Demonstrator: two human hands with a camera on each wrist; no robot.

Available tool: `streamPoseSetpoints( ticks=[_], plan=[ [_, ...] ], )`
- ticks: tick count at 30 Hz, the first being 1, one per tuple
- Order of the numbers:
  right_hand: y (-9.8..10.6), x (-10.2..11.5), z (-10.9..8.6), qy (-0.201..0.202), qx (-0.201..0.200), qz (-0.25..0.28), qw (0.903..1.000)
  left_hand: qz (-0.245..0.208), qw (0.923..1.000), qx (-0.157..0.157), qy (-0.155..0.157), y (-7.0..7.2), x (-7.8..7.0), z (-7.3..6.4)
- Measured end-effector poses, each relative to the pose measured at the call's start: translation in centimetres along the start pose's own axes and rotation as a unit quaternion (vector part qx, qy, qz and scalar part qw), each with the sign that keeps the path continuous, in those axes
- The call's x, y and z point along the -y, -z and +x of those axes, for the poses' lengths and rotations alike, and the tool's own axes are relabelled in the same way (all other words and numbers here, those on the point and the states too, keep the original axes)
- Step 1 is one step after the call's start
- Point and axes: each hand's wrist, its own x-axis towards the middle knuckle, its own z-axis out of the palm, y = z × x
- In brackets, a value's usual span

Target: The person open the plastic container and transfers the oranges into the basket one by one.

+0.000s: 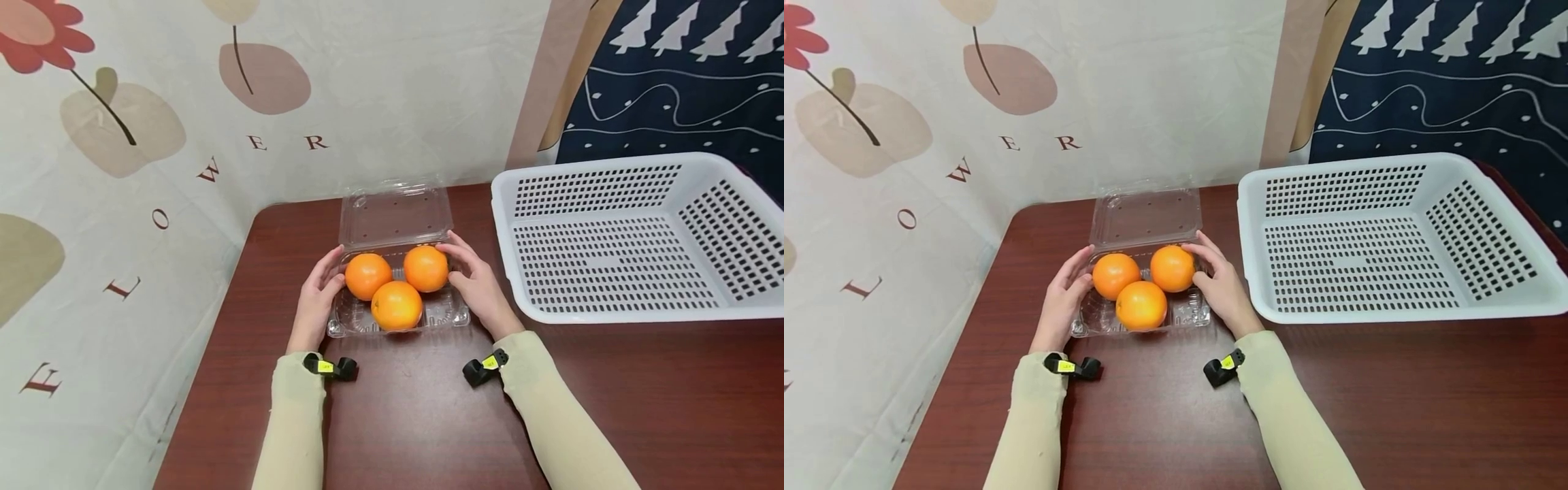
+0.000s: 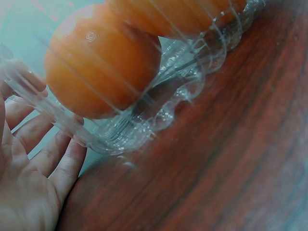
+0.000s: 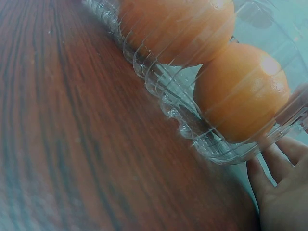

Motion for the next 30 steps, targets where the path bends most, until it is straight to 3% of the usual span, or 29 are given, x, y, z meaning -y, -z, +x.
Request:
streamPoseSetpoints(
  ticks=[30],
  plan=[
    [0.02,-0.02,0.04,-0.005,0.002,0.000,1.0000,0.001,1.0000,-0.005,-0.005,-0.05,0.05,-0.02]
  ],
)
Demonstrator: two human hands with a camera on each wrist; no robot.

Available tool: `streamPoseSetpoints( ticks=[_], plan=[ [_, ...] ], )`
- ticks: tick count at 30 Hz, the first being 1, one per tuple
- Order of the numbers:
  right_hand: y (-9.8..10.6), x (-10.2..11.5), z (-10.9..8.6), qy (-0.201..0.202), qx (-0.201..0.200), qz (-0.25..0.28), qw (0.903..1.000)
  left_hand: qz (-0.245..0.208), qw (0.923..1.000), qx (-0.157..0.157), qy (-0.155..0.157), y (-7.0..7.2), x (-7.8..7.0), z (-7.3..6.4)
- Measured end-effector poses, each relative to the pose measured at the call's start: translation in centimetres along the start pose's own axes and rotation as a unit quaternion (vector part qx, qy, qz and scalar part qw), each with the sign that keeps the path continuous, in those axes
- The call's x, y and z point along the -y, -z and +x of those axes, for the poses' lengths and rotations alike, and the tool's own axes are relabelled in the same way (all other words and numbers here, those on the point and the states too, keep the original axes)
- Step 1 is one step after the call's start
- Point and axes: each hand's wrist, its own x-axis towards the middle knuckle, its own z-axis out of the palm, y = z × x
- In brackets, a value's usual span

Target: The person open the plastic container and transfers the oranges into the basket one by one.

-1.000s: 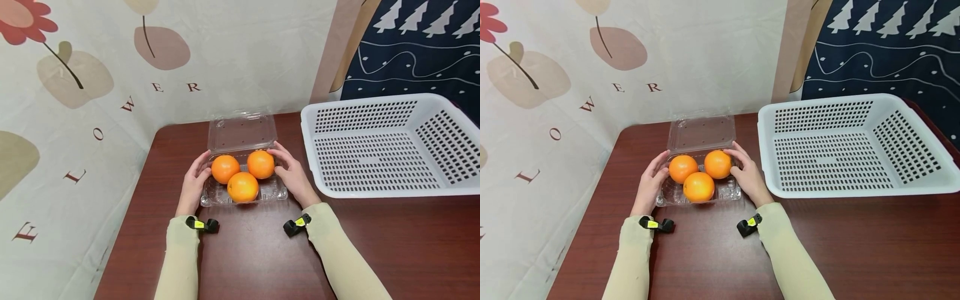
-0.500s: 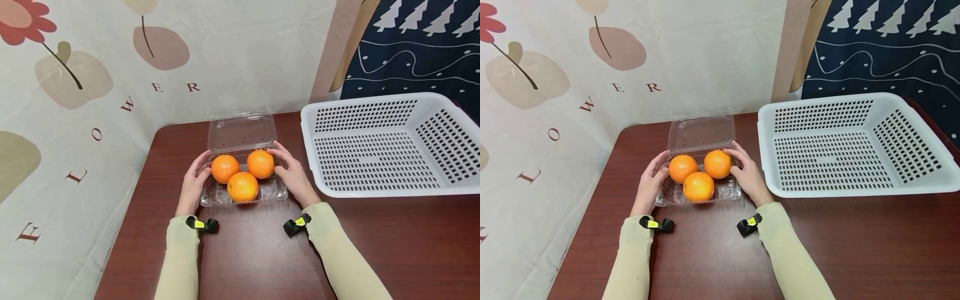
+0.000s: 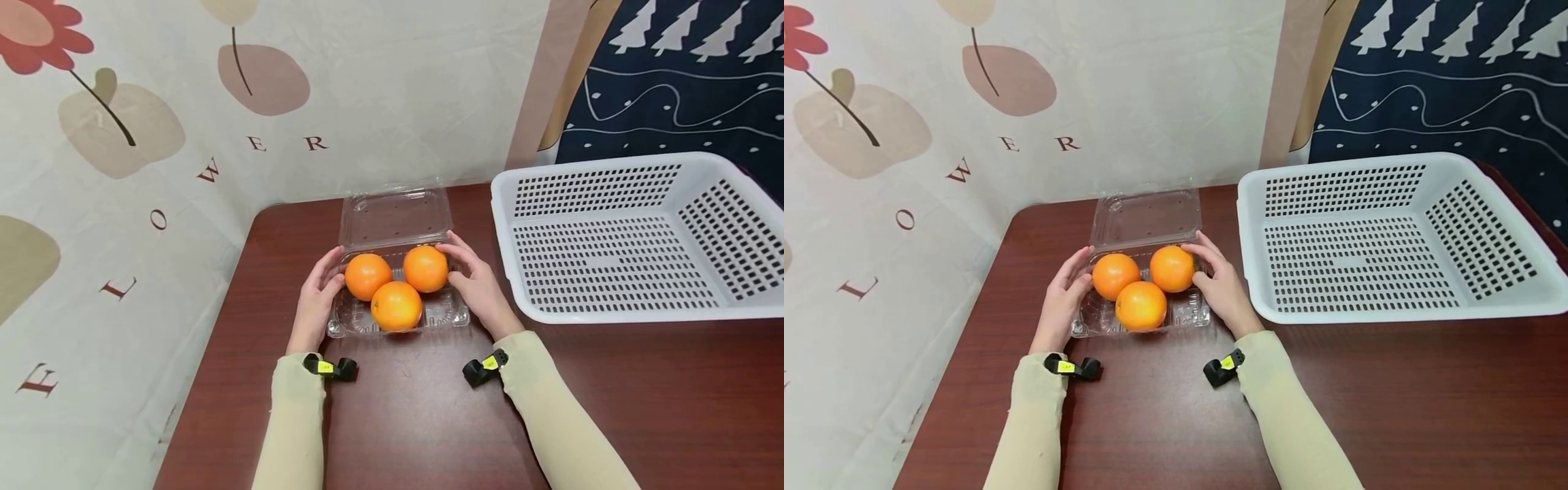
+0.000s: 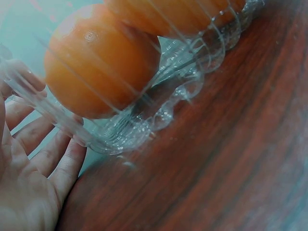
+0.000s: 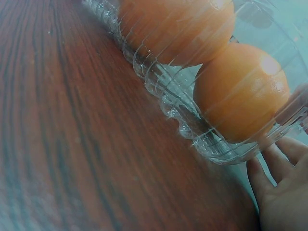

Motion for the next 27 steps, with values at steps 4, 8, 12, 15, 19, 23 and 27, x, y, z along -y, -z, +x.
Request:
streamPoseSetpoints(
  ticks=[4,8,12,15,19,23,27],
  plan=[
    [0.01,0.00,0.01,0.001,-0.001,-0.001,1.0000,0.004,1.0000,0.000,0.000,0.02,0.01,0.01],
    [0.00,-0.03,0.01,0.001,-0.001,-0.003,1.0000,0.005,1.0000,0.000,0.001,0.02,0.06,0.02],
    [-0.01,-0.08,0.01,-0.001,-0.001,-0.001,1.0000,0.010,0.9999,-0.002,0.004,0.05,0.05,-0.05],
    [-0.03,-0.10,0.02,-0.001,0.000,0.000,1.0000,0.011,0.9999,-0.003,0.006,0.06,0.04,-0.12],
    [-0.04,-0.11,0.01,0.001,-0.001,0.002,1.0000,0.006,1.0000,-0.003,0.004,0.04,0.06,-0.10],
    [-0.06,-0.10,-0.05,0.001,-0.001,0.002,1.0000,0.004,1.0000,-0.001,0.001,0.03,0.09,-0.07],
    [-0.05,-0.10,-0.08,-0.001,-0.002,0.000,1.0000,0.004,1.0000,0.000,0.000,0.02,0.06,-0.12]
  ],
)
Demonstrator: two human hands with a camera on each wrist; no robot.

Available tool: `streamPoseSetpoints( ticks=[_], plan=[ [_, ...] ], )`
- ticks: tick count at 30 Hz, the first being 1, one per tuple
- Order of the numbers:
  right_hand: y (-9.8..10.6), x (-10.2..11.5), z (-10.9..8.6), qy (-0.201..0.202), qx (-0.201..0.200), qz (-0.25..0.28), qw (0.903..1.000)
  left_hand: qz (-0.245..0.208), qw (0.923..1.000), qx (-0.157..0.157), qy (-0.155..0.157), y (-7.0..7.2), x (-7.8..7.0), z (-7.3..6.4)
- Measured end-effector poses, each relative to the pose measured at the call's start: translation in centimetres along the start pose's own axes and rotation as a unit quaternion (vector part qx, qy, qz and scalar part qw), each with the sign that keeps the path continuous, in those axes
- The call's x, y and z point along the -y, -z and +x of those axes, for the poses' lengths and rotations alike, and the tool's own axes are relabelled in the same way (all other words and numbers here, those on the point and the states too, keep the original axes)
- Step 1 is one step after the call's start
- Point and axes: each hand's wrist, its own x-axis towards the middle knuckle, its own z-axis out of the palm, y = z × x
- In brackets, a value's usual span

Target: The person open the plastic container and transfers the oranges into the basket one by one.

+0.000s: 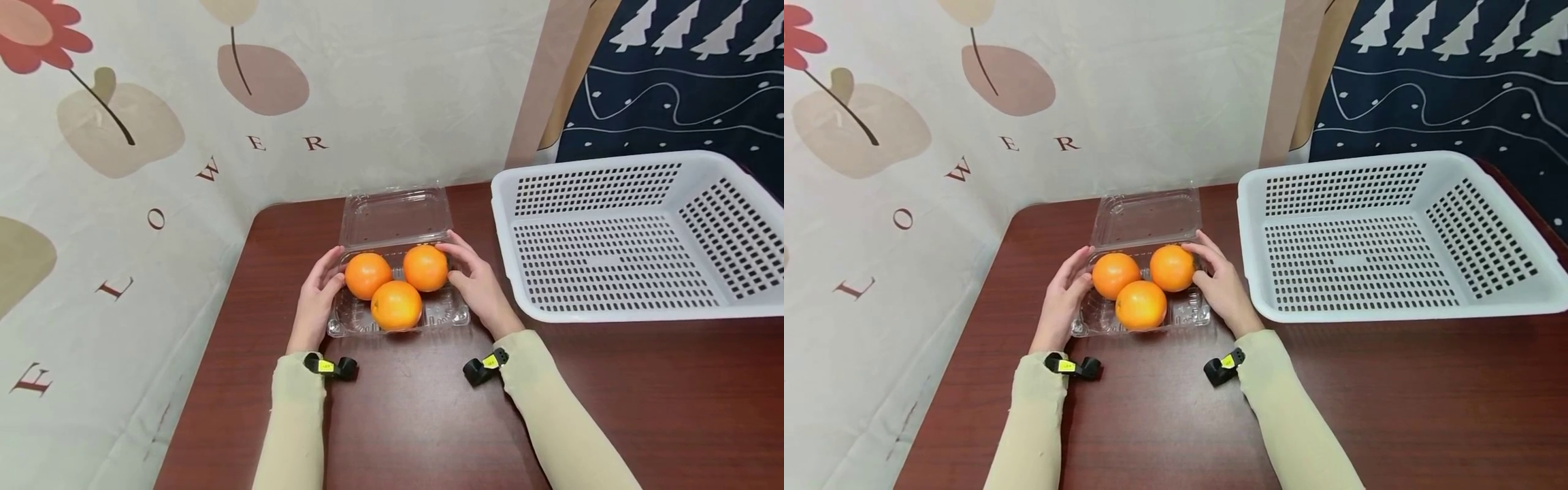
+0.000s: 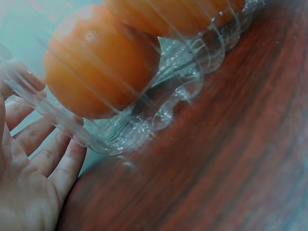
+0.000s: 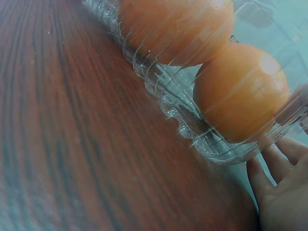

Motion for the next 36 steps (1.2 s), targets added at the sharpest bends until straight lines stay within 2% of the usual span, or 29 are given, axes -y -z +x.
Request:
streamPoseSetpoints(
  ticks=[36],
  plan=[
    [-0.09,0.12,0.03,-0.001,0.000,0.003,1.0000,-0.006,1.0000,-0.001,0.005,0.02,-0.13,-0.04]
  ],
)
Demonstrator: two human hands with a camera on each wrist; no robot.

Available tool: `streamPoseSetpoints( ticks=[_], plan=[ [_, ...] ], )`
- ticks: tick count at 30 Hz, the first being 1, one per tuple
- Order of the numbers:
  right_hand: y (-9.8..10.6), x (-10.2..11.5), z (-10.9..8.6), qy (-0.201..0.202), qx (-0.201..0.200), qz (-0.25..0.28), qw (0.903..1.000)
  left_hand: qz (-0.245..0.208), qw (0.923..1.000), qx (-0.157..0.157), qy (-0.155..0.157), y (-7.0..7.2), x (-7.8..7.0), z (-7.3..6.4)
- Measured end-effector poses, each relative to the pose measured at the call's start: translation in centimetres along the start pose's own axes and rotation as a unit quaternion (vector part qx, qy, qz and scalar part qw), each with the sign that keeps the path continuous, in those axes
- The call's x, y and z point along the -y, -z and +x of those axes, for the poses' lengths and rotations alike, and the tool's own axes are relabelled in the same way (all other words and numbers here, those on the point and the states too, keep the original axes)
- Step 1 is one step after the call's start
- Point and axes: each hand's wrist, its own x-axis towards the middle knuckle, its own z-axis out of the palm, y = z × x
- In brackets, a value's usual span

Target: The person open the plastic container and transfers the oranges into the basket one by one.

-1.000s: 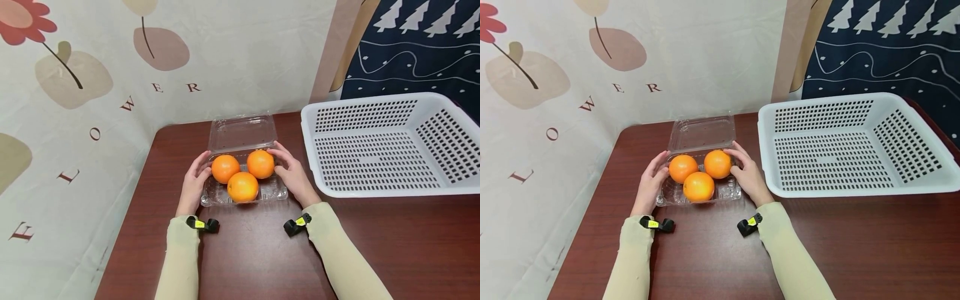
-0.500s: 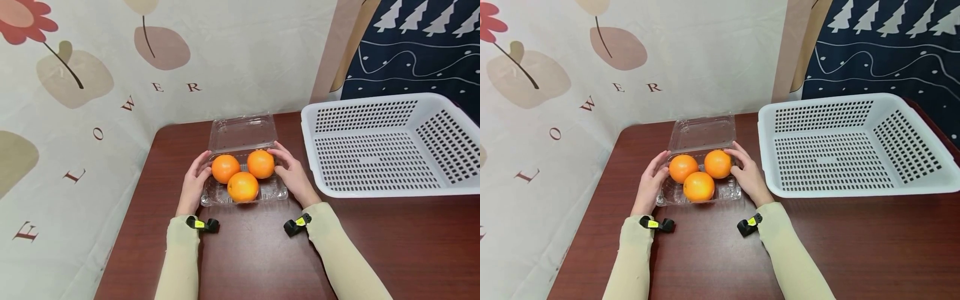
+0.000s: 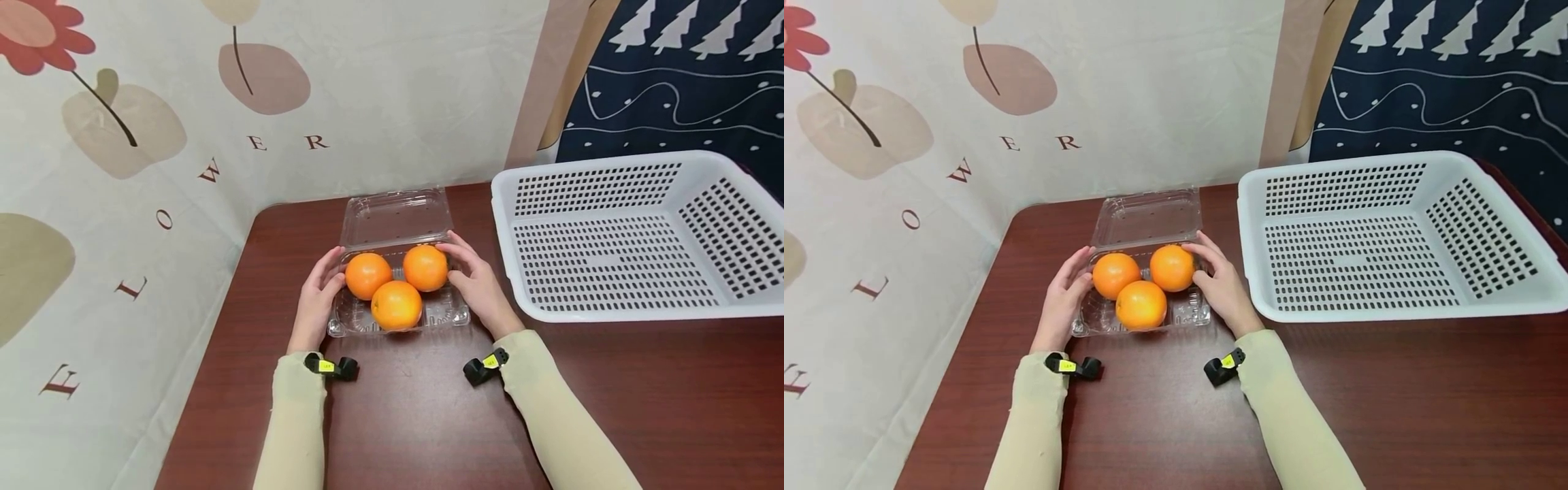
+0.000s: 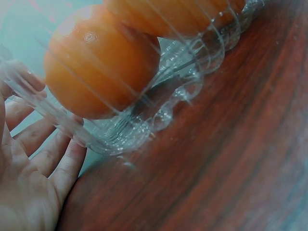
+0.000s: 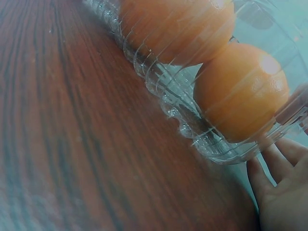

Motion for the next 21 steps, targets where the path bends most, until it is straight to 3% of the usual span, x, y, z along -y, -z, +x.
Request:
streamPoseSetpoints(
  ticks=[21],
  plan=[
    [0.10,-0.21,0.08,-0.005,-0.011,-0.011,0.9999,-0.005,1.0000,0.005,-0.004,-0.07,0.03,0.16]
  ],
)
